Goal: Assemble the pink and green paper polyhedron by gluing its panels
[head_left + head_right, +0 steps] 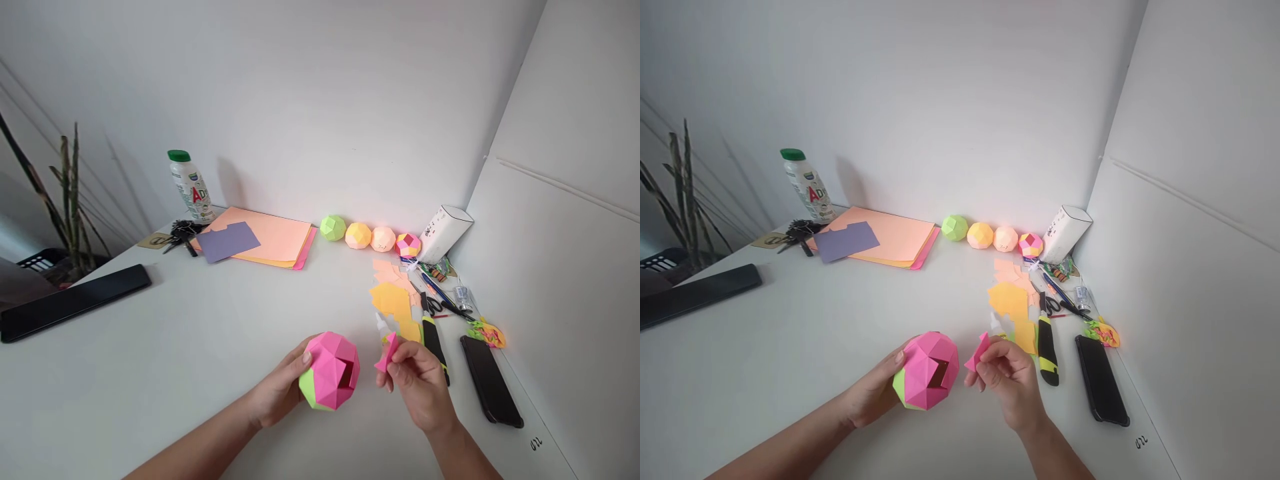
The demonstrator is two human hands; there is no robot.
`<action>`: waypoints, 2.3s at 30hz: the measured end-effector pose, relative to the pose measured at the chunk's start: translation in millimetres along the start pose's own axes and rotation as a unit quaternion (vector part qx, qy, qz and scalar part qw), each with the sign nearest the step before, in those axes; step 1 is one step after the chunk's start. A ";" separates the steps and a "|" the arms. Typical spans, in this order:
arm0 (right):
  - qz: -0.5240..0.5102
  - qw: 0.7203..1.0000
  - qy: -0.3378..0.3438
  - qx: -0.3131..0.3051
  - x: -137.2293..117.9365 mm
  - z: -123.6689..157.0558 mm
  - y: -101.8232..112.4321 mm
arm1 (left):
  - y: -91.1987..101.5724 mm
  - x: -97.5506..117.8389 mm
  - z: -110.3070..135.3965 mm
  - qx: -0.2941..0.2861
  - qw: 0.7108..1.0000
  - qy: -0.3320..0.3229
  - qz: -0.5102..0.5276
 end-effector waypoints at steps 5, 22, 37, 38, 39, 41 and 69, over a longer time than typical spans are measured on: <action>0.064 0.998 0.018 -0.017 9.3 -2.3 -8.0 | -8.3 4.0 -0.4 0.001 1.000 0.025 -0.001; 0.060 0.997 0.045 0.004 24.2 12.0 -2.6 | -3.2 -2.9 3.8 0.069 0.996 0.003 -0.057; 0.145 0.989 0.013 0.029 25.4 2.9 4.7 | 6.8 -3.9 7.2 0.050 0.990 -0.004 0.130; 0.190 0.981 0.014 0.027 26.6 2.5 3.5 | 8.4 -4.3 7.4 0.042 0.990 -0.009 0.132; 0.229 0.973 0.016 0.017 28.4 2.3 2.0 | 9.2 -4.6 7.6 0.028 0.992 -0.010 0.126; 0.281 0.959 0.024 -0.014 32.2 2.8 -1.5 | 8.3 -4.6 8.3 -0.007 0.995 -0.002 0.096; 0.387 0.919 0.033 -0.071 53.1 3.7 -4.5 | -16.1 1.6 7.0 -0.156 0.987 -0.009 -0.030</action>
Point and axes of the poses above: each hand's wrist, its own z-axis away from the middle knuckle, its own y-axis out of the back of the hand, x = y × z, the point moved 1 cm from there along -z, towards the middle knuckle, and after that the axes turned 1 degree about z, right-handed, at the moved point
